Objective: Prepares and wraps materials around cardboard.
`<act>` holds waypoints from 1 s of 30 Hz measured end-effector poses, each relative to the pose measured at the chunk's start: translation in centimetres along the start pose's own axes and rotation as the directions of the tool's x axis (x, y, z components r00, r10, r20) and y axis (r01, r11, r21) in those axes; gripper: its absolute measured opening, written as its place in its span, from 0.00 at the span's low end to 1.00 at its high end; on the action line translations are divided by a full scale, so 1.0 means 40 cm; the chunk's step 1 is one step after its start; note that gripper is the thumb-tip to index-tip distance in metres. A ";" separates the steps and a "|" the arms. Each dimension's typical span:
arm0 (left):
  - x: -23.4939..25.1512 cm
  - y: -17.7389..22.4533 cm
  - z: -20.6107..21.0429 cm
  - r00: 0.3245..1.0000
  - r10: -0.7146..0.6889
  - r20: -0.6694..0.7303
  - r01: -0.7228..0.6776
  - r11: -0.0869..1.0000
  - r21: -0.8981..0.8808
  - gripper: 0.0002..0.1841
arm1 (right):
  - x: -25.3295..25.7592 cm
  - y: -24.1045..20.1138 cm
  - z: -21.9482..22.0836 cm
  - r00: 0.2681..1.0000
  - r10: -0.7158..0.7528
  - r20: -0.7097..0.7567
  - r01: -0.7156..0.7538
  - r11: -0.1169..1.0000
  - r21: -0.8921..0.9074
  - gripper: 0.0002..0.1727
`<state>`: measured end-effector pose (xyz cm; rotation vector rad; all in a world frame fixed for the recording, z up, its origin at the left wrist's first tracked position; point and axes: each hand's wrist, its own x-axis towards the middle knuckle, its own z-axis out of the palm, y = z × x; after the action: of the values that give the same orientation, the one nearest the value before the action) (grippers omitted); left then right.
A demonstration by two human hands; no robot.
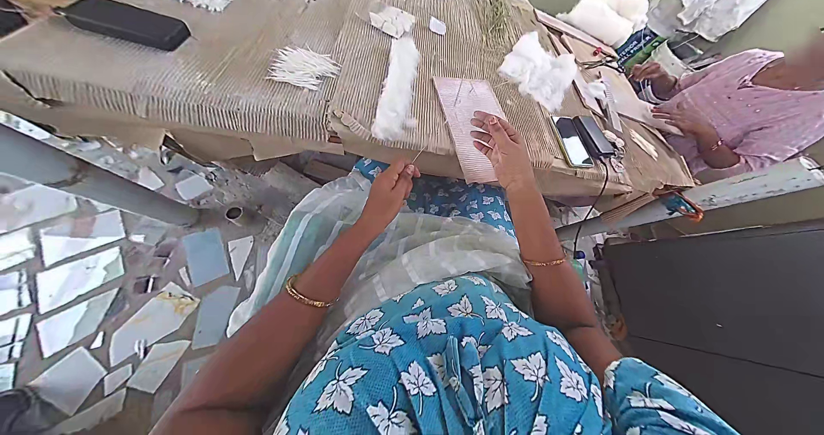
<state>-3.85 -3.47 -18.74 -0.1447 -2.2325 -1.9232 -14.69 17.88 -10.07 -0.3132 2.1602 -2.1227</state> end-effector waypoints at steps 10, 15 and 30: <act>0.018 -0.009 -0.012 0.998 -0.060 -0.011 0.058 0.990 -0.131 0.15 | 0.061 -0.040 0.161 0.999 0.021 0.036 -0.025 0.993 0.118 0.09; -0.003 -0.003 -0.021 0.996 -0.090 -0.026 0.087 0.991 -0.100 0.16 | 0.082 -0.046 0.205 0.999 -0.010 0.053 0.004 0.992 0.123 0.10; 0.024 0.009 -0.042 0.926 -0.376 0.009 0.376 0.926 0.019 0.20 | 0.337 -0.132 0.288 0.993 -0.081 0.091 0.098 0.973 -0.210 0.05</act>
<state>-4.57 -5.10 -17.95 0.2991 -2.4257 -2.0835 -24.97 3.69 -4.11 -0.5152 2.3717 -1.8838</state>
